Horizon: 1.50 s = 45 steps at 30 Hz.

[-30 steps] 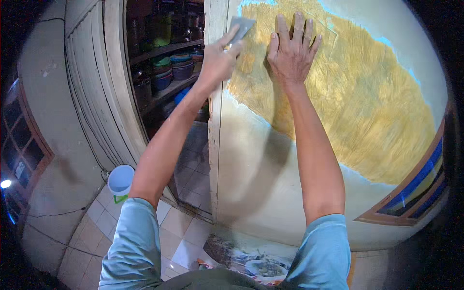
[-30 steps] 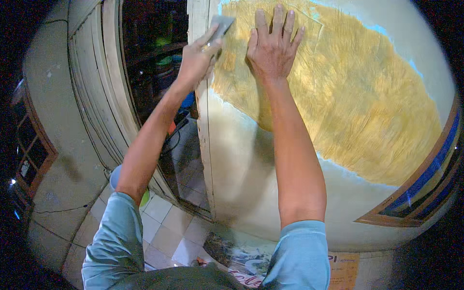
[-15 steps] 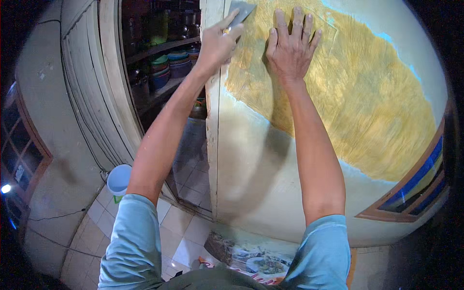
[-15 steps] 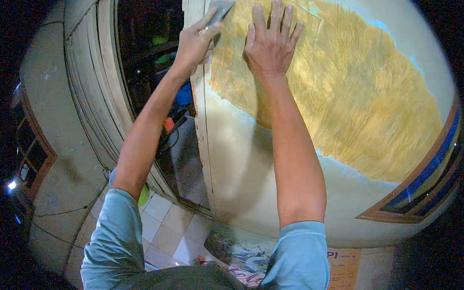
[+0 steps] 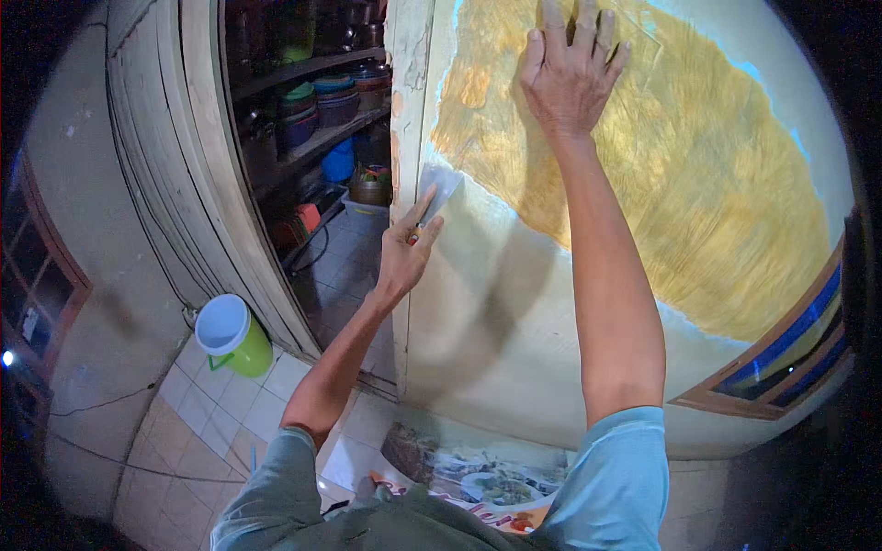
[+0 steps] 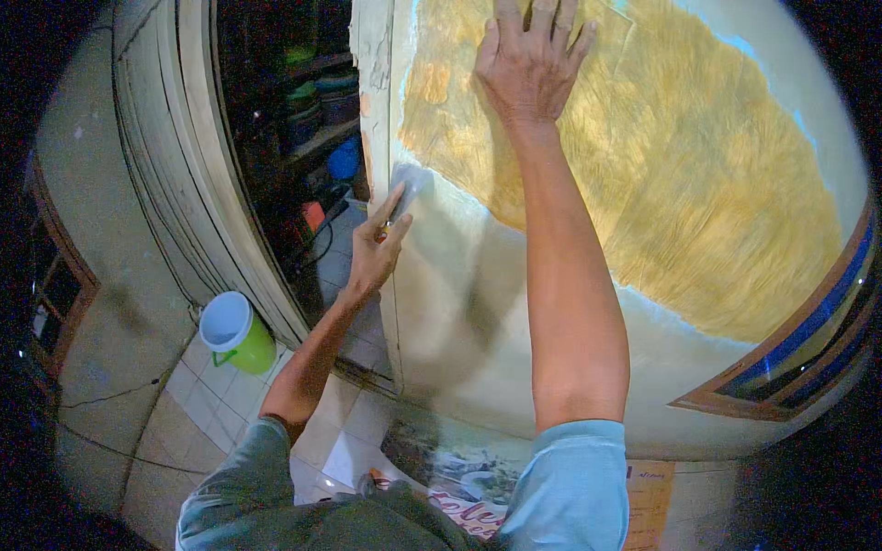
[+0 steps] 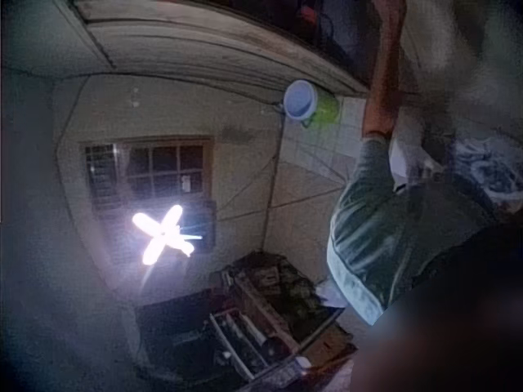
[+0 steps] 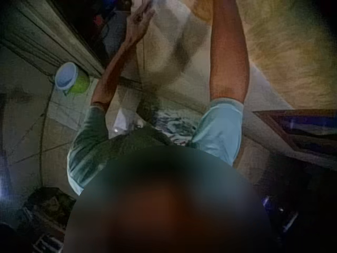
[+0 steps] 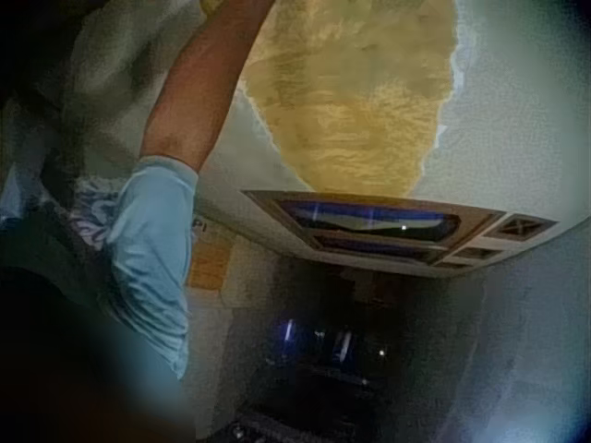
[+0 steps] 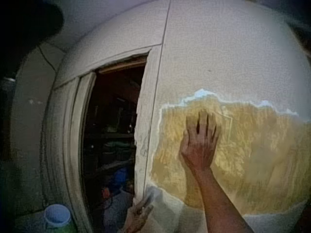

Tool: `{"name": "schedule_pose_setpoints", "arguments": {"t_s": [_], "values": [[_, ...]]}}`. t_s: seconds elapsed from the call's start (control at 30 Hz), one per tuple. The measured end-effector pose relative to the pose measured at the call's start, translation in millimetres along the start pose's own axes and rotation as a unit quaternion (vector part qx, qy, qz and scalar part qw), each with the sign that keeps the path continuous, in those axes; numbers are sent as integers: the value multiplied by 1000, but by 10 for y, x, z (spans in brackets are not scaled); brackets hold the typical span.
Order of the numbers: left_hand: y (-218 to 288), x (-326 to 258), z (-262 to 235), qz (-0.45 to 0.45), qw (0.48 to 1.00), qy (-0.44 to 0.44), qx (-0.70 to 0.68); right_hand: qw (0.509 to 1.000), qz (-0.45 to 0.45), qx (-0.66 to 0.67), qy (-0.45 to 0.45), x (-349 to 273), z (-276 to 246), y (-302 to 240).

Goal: Scraping and smoothing a damaged section of a wall with a putty knife.

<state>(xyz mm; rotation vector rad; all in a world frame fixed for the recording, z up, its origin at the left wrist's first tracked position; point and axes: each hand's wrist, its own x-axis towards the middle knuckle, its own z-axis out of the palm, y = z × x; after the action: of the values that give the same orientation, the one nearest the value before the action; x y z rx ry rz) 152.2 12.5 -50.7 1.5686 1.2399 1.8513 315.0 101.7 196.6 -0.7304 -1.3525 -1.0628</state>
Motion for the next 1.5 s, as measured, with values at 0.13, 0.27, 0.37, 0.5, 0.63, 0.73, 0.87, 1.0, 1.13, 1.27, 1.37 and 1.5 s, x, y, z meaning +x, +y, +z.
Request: {"name": "schedule_pose_setpoints", "arguments": {"t_s": [0.13, 0.27, 0.37, 0.5, 0.63, 0.73, 0.87, 1.0, 1.13, 1.27, 1.37, 1.5], "values": [[81, 169, -71, 11, 1000, 4, -1, 1000, -7, -22, 0, -72, 91, -116], [-112, 54, -162, 24, 1000, 6, 10, 999, -27, -30, 29, -107, 199, -218], [-518, -213, -191, 14, 999, -9, 36, 999, -14, -36, 6, -136, 248, -295], [-811, -295, -201, 36, 999, 0, -3, 999, -3, -38, -6, -184, 329, -391], [-635, -46, -224, 103, 994, 16, 34, 998, -8, -64, -13, -274, 438, -400], [-652, -3, -198, 109, 993, 19, 30, 998, -19, -52, 24, -290, 531, -389], [-830, -163, -167, 67, 998, 16, 9, 997, -32, -58, 50, -354, 608, -384], [-940, -253, -169, 54, 998, 24, 0, 996, -35, -61, 59, -405, 664, -416], [-958, -225, -190, 49, 999, 17, -4, 996, -35, -67, 46, -421, 673, -438], [-1024, -197, -171, 67, 998, 20, -5, 995, -40, -71, 58, -387, 679, -434], [-1108, -235, -196, 76, 996, 30, 23, 995, -45, -72, 59, -444, 748, -429], [-859, -17, -300, 51, 998, 35, 26, 995, -35, -78, 44, -510, 758, -535]]}}
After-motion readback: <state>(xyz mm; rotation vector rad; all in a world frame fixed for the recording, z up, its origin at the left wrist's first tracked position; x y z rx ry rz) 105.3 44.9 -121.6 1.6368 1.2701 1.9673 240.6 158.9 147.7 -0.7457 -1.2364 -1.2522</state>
